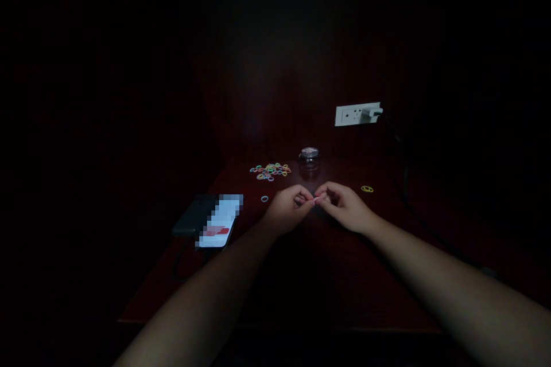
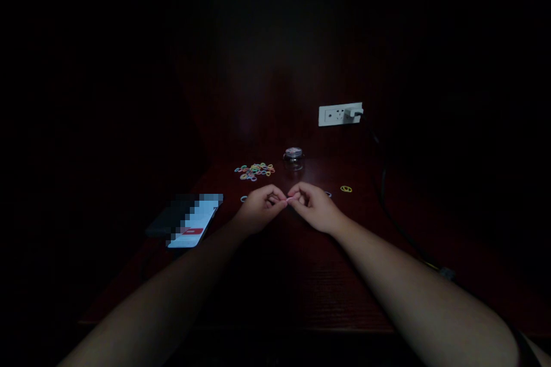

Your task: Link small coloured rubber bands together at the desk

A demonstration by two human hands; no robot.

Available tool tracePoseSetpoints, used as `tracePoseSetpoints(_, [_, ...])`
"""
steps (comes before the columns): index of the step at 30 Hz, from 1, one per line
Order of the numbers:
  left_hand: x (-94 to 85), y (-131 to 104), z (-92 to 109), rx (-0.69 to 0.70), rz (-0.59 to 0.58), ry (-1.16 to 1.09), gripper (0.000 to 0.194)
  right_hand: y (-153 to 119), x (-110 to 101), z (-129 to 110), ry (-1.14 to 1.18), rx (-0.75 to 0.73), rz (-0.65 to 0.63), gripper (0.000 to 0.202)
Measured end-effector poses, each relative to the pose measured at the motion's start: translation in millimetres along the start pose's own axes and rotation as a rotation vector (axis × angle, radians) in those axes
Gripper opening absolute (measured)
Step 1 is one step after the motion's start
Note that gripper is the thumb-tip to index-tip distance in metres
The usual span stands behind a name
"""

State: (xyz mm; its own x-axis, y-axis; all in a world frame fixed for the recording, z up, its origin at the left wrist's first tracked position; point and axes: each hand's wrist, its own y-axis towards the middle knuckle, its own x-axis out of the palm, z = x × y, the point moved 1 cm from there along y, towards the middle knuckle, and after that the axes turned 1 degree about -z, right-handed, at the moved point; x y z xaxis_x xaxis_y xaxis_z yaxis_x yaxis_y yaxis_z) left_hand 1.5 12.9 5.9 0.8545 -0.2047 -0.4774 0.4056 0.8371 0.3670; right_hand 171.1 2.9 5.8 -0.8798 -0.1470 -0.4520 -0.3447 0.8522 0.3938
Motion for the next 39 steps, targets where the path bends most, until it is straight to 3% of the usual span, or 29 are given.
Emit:
tracePoseSetpoints(12, [1.1,-0.7,-3.9,-0.016,-0.010,-0.026,0.019,-0.4,-1.4,1.8,-0.096,-0.007,0.029,0.014])
tracePoseSetpoints(19, [-1.7,0.4,-5.9,-0.033,-0.035,0.088,0.019,0.8,-0.1,-1.2,-0.077,-0.030,0.027,0.013])
tracePoseSetpoints(30, [-1.1,-1.6,-3.1,0.052,-0.006,0.252,0.016,-0.4,1.8,1.0,-0.037,0.011,0.035,0.015])
tracePoseSetpoints(39, [0.5,0.0,-7.6,0.014,-0.035,0.178,0.015,0.9,0.5,1.0,-0.127,-0.052,0.065,0.012])
